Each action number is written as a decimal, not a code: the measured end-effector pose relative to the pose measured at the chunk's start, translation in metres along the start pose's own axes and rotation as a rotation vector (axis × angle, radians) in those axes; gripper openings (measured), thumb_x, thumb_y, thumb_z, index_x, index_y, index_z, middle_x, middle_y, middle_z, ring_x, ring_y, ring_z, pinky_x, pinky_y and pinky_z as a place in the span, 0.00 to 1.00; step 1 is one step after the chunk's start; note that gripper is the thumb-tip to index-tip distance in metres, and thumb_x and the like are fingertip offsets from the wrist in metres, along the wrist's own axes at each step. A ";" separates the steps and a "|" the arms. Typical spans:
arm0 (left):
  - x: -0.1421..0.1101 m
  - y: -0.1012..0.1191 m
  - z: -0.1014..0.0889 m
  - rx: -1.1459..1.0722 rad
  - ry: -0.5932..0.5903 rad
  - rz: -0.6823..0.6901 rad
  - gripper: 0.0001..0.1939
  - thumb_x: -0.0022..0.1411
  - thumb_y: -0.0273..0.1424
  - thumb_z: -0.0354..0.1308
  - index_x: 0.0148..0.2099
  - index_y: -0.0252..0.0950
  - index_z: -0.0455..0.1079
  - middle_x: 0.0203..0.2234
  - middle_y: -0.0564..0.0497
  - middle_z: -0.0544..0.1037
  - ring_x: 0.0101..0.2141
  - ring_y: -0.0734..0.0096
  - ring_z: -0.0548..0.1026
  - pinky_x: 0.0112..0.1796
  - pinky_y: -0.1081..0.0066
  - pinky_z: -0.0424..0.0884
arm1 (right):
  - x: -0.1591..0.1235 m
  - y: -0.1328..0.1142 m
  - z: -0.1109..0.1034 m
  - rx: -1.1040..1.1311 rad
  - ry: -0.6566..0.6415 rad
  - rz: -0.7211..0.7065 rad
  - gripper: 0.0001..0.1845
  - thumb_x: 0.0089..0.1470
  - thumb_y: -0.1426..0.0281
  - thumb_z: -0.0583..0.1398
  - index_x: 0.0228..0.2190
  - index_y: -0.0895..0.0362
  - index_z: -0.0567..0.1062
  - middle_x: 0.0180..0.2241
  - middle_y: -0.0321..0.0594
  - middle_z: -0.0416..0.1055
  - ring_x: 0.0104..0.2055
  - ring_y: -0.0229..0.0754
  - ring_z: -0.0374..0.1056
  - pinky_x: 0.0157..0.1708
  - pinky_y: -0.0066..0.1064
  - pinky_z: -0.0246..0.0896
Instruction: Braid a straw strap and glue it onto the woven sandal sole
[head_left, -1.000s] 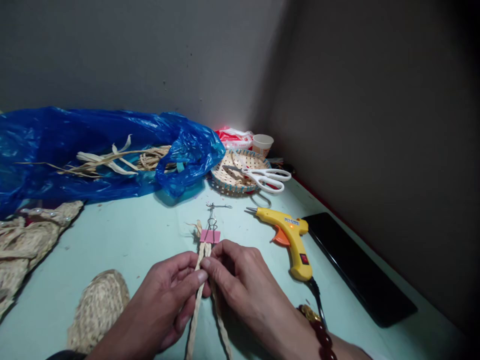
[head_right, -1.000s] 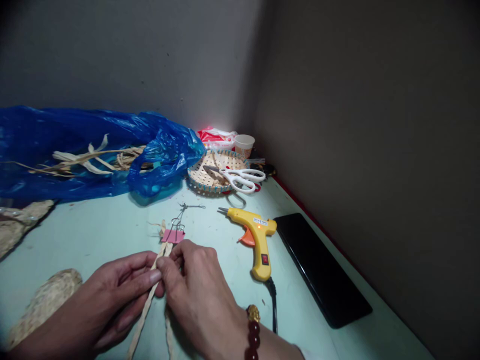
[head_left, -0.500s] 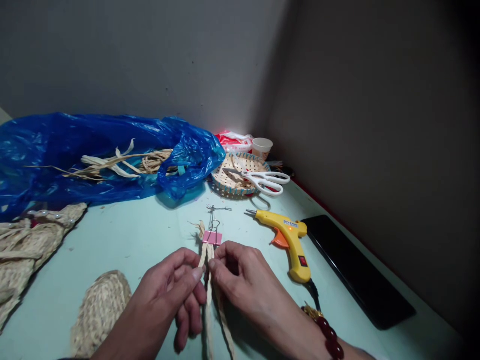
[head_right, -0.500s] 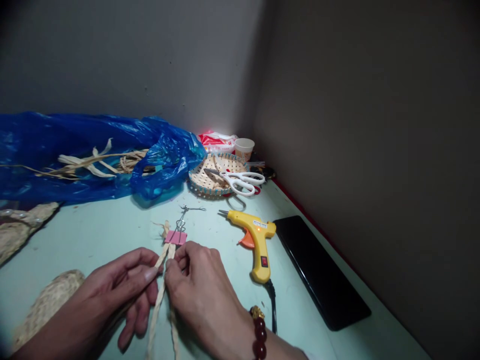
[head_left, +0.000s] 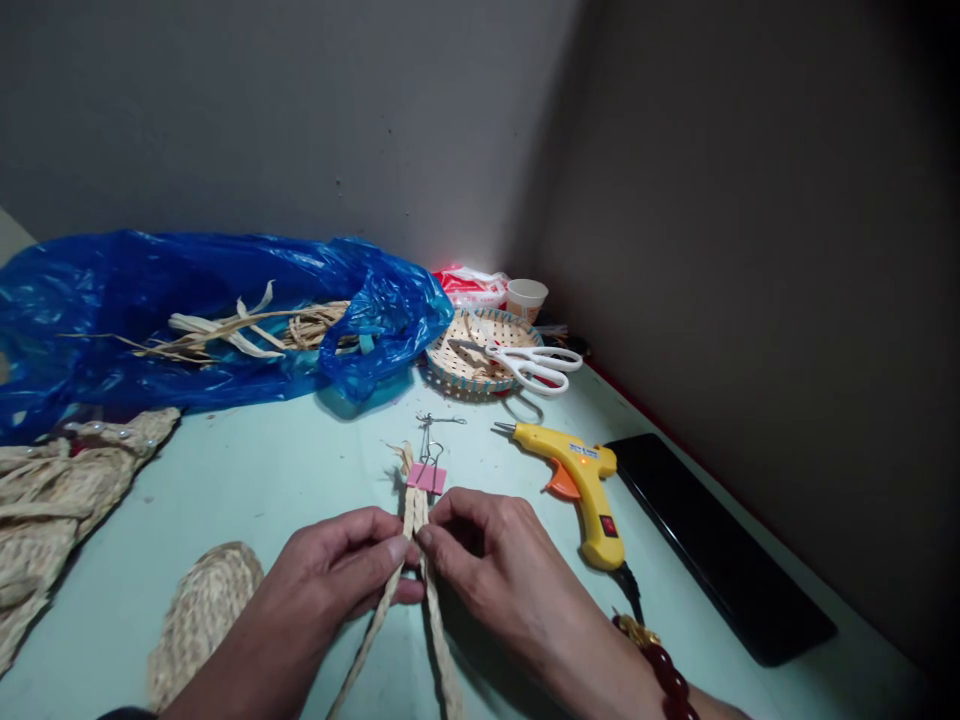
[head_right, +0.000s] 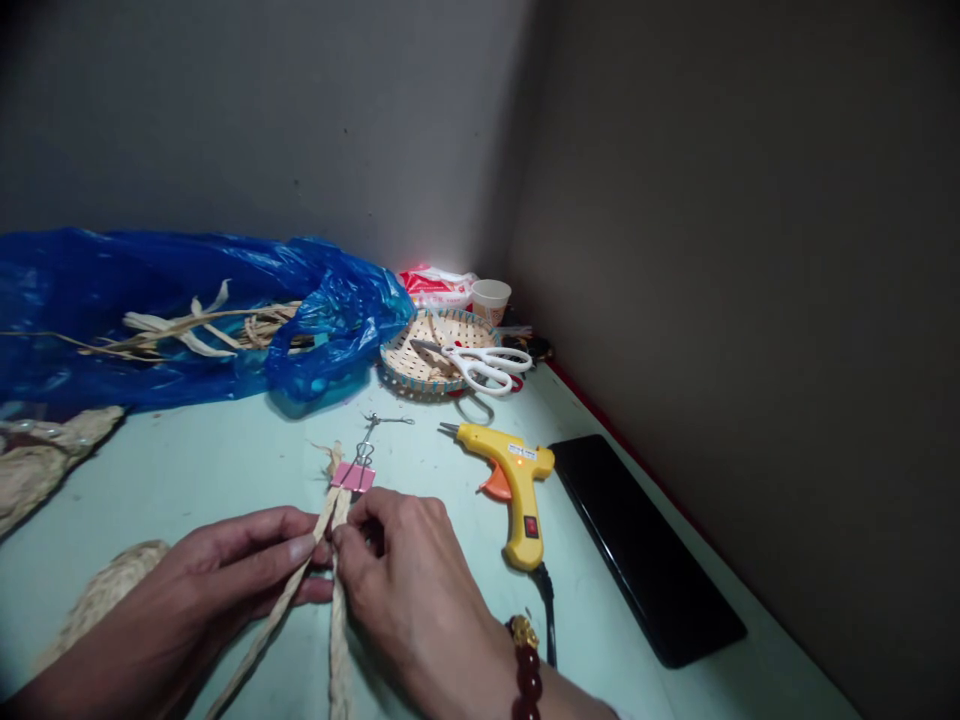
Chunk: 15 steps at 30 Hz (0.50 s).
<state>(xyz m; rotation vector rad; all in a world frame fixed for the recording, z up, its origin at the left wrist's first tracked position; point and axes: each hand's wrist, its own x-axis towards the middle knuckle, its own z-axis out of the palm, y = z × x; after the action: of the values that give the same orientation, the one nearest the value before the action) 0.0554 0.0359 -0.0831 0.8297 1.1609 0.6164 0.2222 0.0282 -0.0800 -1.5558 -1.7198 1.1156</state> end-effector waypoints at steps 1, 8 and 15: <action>0.001 -0.002 0.000 -0.013 -0.002 0.008 0.09 0.56 0.37 0.65 0.29 0.38 0.74 0.28 0.53 0.76 0.38 0.62 0.76 0.45 0.64 0.71 | -0.001 0.000 0.000 -0.010 -0.005 0.005 0.09 0.55 0.74 0.56 0.24 0.58 0.73 0.20 0.31 0.65 0.23 0.32 0.57 0.23 0.25 0.49; 0.006 -0.012 -0.007 -0.055 -0.070 0.101 0.09 0.58 0.34 0.65 0.40 0.37 0.71 0.26 0.53 0.77 0.28 0.67 0.77 0.32 0.68 0.74 | -0.002 0.004 0.003 0.111 -0.032 0.083 0.08 0.55 0.73 0.55 0.26 0.58 0.71 0.21 0.31 0.64 0.23 0.33 0.55 0.22 0.25 0.49; 0.003 -0.009 -0.004 0.161 -0.081 0.160 0.10 0.64 0.36 0.56 0.43 0.36 0.72 0.38 0.46 0.80 0.35 0.62 0.76 0.37 0.64 0.73 | -0.003 0.004 0.000 0.214 -0.100 0.089 0.04 0.53 0.74 0.57 0.27 0.58 0.71 0.24 0.32 0.66 0.27 0.33 0.58 0.25 0.25 0.52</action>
<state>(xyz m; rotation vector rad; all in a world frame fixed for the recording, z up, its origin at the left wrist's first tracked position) 0.0519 0.0339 -0.0926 1.0836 1.0866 0.6202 0.2246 0.0254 -0.0829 -1.4779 -1.5481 1.3943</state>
